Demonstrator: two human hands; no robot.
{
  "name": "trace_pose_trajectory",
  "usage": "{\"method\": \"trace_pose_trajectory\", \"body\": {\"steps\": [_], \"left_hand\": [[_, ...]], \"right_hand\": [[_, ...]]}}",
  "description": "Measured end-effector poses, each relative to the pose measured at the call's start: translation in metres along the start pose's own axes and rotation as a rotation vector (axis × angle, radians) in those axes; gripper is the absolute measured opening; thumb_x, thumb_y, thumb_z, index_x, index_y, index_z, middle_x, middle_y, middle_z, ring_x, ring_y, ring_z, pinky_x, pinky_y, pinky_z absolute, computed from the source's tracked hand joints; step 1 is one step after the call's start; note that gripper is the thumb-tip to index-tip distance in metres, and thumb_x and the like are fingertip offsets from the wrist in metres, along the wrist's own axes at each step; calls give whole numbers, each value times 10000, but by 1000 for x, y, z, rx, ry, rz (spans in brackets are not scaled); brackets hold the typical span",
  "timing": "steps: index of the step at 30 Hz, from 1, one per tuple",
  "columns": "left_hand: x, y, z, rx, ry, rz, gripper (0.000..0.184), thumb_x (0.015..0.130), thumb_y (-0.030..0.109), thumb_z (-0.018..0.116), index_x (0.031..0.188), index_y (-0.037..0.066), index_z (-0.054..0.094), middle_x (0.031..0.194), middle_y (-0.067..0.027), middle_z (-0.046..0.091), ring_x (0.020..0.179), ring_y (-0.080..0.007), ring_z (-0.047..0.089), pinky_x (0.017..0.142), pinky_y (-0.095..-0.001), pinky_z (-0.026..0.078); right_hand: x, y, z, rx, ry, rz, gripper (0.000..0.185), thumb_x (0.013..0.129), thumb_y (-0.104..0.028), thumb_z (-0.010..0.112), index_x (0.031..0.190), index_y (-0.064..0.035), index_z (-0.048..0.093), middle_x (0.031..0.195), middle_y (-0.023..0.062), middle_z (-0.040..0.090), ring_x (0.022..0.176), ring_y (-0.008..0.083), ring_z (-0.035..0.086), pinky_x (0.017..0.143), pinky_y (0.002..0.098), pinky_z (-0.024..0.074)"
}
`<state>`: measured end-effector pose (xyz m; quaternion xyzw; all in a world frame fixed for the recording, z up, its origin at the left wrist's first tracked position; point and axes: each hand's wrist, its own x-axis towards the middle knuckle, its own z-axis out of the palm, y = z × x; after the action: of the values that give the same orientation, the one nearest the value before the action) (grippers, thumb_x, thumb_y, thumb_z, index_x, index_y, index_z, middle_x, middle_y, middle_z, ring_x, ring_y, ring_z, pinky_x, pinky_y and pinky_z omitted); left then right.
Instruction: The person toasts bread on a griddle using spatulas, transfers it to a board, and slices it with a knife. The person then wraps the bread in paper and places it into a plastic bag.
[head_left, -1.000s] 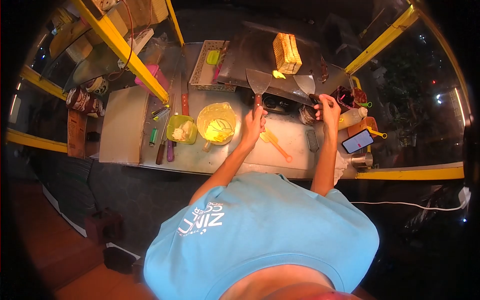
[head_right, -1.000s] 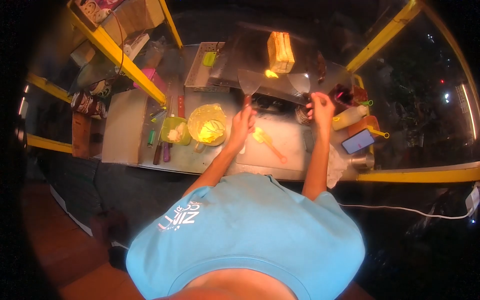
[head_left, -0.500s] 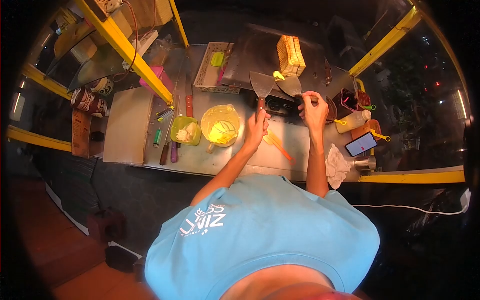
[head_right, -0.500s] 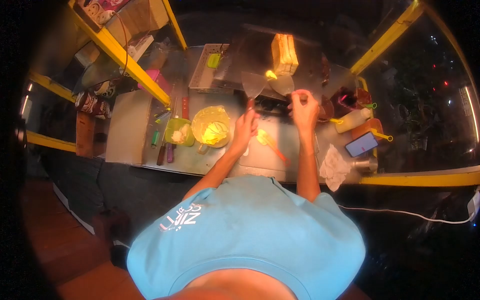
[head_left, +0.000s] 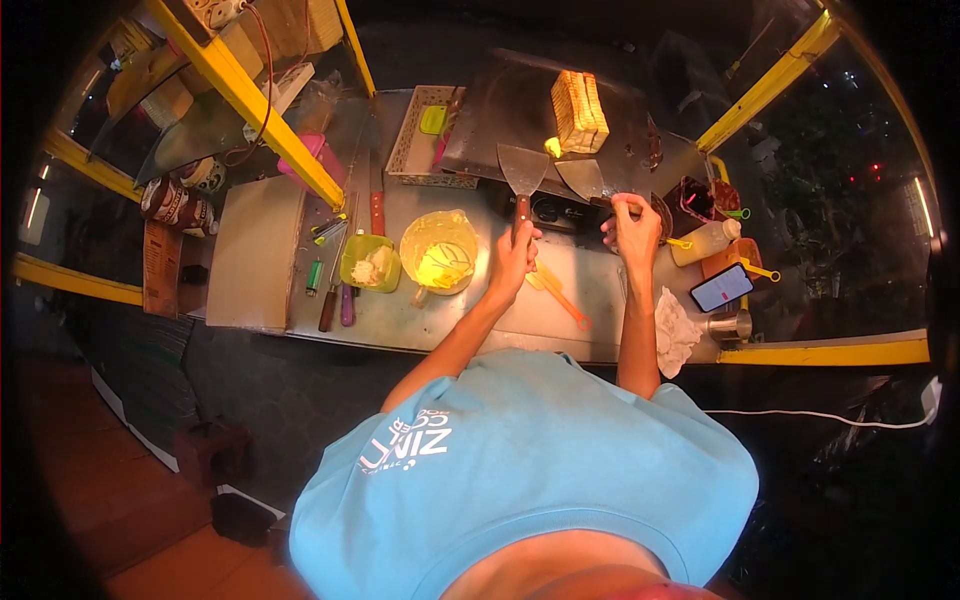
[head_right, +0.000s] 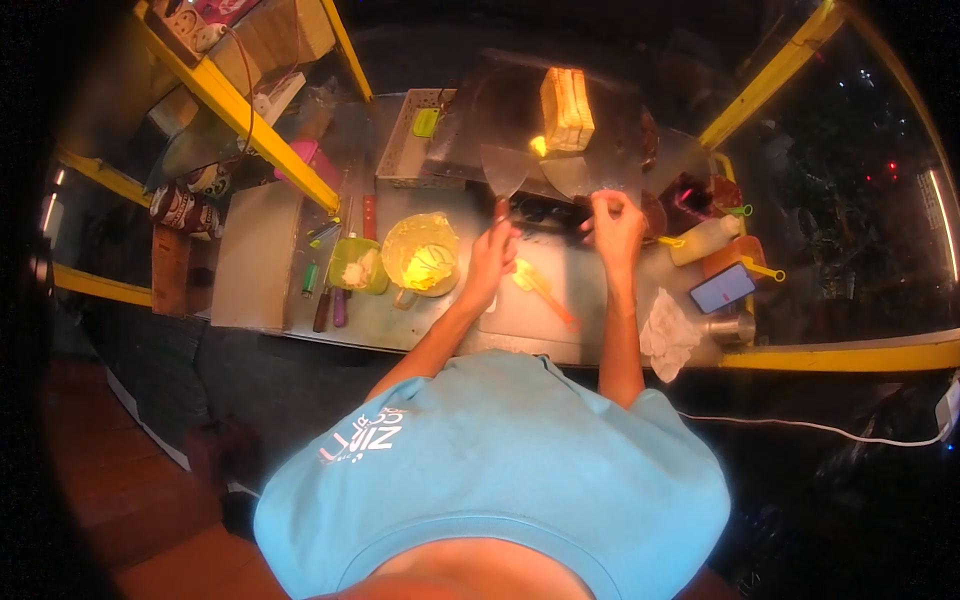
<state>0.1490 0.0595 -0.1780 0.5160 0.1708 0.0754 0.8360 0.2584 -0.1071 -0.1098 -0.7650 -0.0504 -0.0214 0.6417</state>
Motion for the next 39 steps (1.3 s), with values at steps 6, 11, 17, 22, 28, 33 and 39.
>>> {"method": "trace_pose_trajectory", "body": {"steps": [6, 11, 17, 22, 28, 33, 39], "left_hand": [[-1, 0, -1, -8, -16, -9, 394, 1008, 431, 493, 951, 48, 569, 604, 43, 417, 503, -57, 389, 490, -221, 358], [0, 0, 1, -30, -31, -20, 384, 1008, 416, 499, 961, 43, 573, 606, 41, 419, 505, -60, 390, 496, -221, 361], [-2, 3, 4, -58, -29, -44, 340, 998, 372, 529, 987, 35, 571, 632, 43, 384, 539, -65, 363, 507, -224, 325], [-2, 8, 8, -43, -61, -58, 348, 997, 382, 530, 1000, 36, 565, 642, 45, 388, 545, -61, 359, 510, -220, 318], [5, 47, 11, 135, -50, 14, 406, 1008, 413, 497, 929, 26, 592, 613, 28, 481, 507, -52, 440, 466, -201, 370], [26, 83, 7, 492, -37, 188, 411, 989, 372, 496, 861, -4, 601, 601, -65, 594, 540, -143, 572, 508, -327, 434], [55, 105, 26, 1091, 67, 390, 433, 970, 390, 483, 918, -18, 618, 766, -209, 676, 809, -433, 659, 758, -514, 493]], "right_hand": [[2, 3, -1, 136, -23, 82, 196, 928, -194, 611, 997, -13, 635, 639, 74, 631, 423, 113, 548, 388, 235, 414], [5, 7, -3, 183, -38, 112, 179, 924, -187, 610, 1004, -27, 622, 657, 78, 640, 433, 116, 551, 400, 232, 419], [5, -2, -5, 221, -119, 243, 192, 925, -212, 601, 1010, -42, 626, 656, 86, 650, 427, 119, 543, 407, 238, 418], [8, 2, -4, 210, -134, 262, 202, 920, -196, 586, 1043, -41, 628, 666, 86, 662, 428, 121, 543, 409, 238, 418], [12, 0, -17, 205, -73, 215, 213, 900, -123, 533, 1066, -26, 624, 687, 96, 672, 442, 121, 554, 413, 234, 424], [28, 0, -48, 251, 38, 136, 224, 878, -46, 542, 1089, -8, 607, 702, 106, 647, 477, 118, 554, 421, 220, 420], [57, 17, -36, 46, 55, -6, 287, 848, -75, 583, 1129, -60, 636, 750, 71, 657, 544, 114, 593, 472, 252, 474]]}}
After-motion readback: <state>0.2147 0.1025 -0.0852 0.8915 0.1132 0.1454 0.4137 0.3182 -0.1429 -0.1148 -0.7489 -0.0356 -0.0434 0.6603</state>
